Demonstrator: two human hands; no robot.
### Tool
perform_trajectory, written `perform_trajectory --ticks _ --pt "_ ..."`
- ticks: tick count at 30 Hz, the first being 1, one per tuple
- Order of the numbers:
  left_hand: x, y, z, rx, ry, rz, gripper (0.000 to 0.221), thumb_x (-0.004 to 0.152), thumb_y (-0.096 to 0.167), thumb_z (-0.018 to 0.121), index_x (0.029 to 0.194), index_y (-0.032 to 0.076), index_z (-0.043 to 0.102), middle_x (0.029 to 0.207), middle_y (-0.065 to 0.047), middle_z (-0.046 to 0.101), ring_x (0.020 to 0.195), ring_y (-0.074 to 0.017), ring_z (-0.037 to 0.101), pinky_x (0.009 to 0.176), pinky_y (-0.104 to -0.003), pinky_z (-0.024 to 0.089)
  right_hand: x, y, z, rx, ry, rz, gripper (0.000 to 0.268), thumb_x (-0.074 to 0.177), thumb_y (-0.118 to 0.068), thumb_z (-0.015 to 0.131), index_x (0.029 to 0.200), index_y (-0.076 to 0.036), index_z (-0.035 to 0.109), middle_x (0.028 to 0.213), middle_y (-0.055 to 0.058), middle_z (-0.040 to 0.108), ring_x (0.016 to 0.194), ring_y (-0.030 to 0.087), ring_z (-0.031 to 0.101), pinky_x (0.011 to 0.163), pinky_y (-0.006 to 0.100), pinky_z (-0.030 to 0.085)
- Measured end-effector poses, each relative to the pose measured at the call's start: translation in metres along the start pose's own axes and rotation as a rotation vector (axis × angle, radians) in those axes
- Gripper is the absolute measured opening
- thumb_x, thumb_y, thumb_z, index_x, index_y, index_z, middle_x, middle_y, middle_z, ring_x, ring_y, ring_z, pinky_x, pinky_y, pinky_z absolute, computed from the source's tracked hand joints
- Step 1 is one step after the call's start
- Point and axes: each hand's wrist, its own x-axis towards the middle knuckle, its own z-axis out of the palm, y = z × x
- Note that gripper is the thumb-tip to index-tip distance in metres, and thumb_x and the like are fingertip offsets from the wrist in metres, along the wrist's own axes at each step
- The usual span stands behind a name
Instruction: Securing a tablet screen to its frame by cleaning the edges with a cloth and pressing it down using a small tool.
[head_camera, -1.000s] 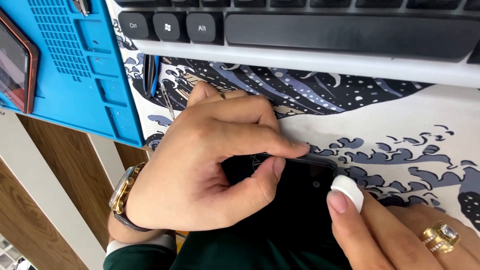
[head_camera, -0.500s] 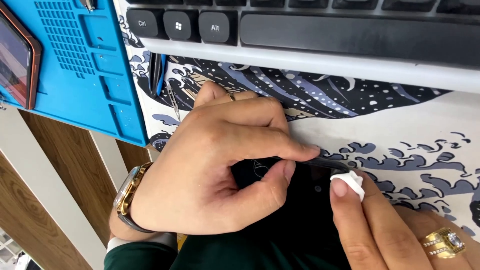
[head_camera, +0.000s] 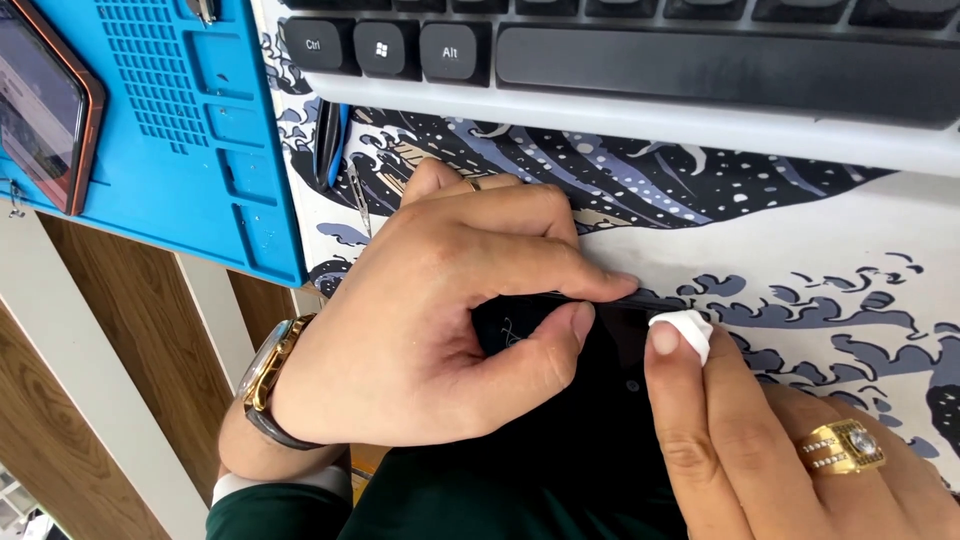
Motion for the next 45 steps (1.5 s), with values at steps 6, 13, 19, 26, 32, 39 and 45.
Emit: perform_trajectory --ticks 6,13,19,26,32,39,45 --pt "-0.005 0.002 0.001 0.000 0.006 0.014 0.019 0.093 0.012 0.061 0.105 0.013 0.075 0.085 0.002 0.056 0.075 -0.0143 0.056 0.083 -0.039 0.022 0.002 -0.002 -0.004 -0.087 0.013 -0.044 0.026 0.107 -0.016 0.091 0.127 -0.002 0.081 0.105 0.010 0.078 0.062 0.020 0.066 0.053 0.034 0.057" --pt "-0.012 0.009 0.000 -0.005 0.013 0.033 0.021 0.093 0.011 0.061 0.107 0.013 0.076 0.086 0.002 0.056 0.076 -0.0143 0.055 0.083 -0.039 0.024 0.012 0.013 -0.019 -0.115 0.050 -0.129 0.020 0.107 -0.011 0.088 0.125 -0.001 0.083 0.094 0.009 0.076 0.055 0.017 0.059 0.046 0.028 0.048" --pt "-0.006 0.010 0.002 -0.050 0.006 0.055 0.020 0.093 0.007 0.063 0.107 0.012 0.076 0.086 0.001 0.061 0.075 -0.0141 0.060 0.087 -0.040 0.024 -0.027 0.044 -0.014 0.500 -0.030 0.132 0.043 0.095 0.000 0.065 0.137 -0.002 0.060 0.114 0.017 0.076 0.088 0.025 0.074 0.071 0.039 0.055" --pt "0.007 0.003 0.009 -0.026 -0.019 0.011 0.021 0.092 0.009 0.064 0.107 0.013 0.078 0.086 0.001 0.064 0.073 -0.0138 0.058 0.087 -0.040 0.024 -0.072 0.047 -0.006 0.879 -0.248 0.649 0.009 0.072 -0.003 0.070 0.070 -0.006 0.062 0.140 0.010 0.073 0.091 0.018 0.085 0.082 0.029 0.064" --pt "0.010 0.001 0.010 -0.004 -0.011 -0.020 0.022 0.090 0.011 0.065 0.106 0.017 0.078 0.085 0.004 0.064 0.071 -0.0112 0.057 0.085 -0.039 0.023 -0.032 0.022 -0.002 0.580 0.013 0.427 0.021 0.084 -0.011 0.081 0.101 -0.007 0.068 0.108 0.012 0.074 0.086 0.019 0.073 0.079 0.031 0.058" --pt "0.004 -0.008 0.004 -0.012 -0.011 -0.014 0.020 0.091 0.013 0.064 0.106 0.015 0.077 0.087 0.004 0.062 0.075 -0.0111 0.058 0.085 -0.039 0.022 -0.017 0.022 0.014 0.308 0.021 0.046 0.032 0.096 -0.011 0.083 0.124 -0.006 0.070 0.117 0.018 0.077 0.083 0.022 0.075 0.071 0.038 0.059" --pt "0.001 -0.014 0.001 -0.048 -0.009 -0.008 0.020 0.091 0.011 0.063 0.106 0.014 0.076 0.086 0.005 0.061 0.075 -0.0112 0.059 0.085 -0.039 0.021 -0.010 0.000 0.009 0.100 -0.034 0.029 0.023 0.104 -0.009 0.080 0.123 0.003 0.074 0.115 0.018 0.082 0.087 0.024 0.072 0.072 0.039 0.060"
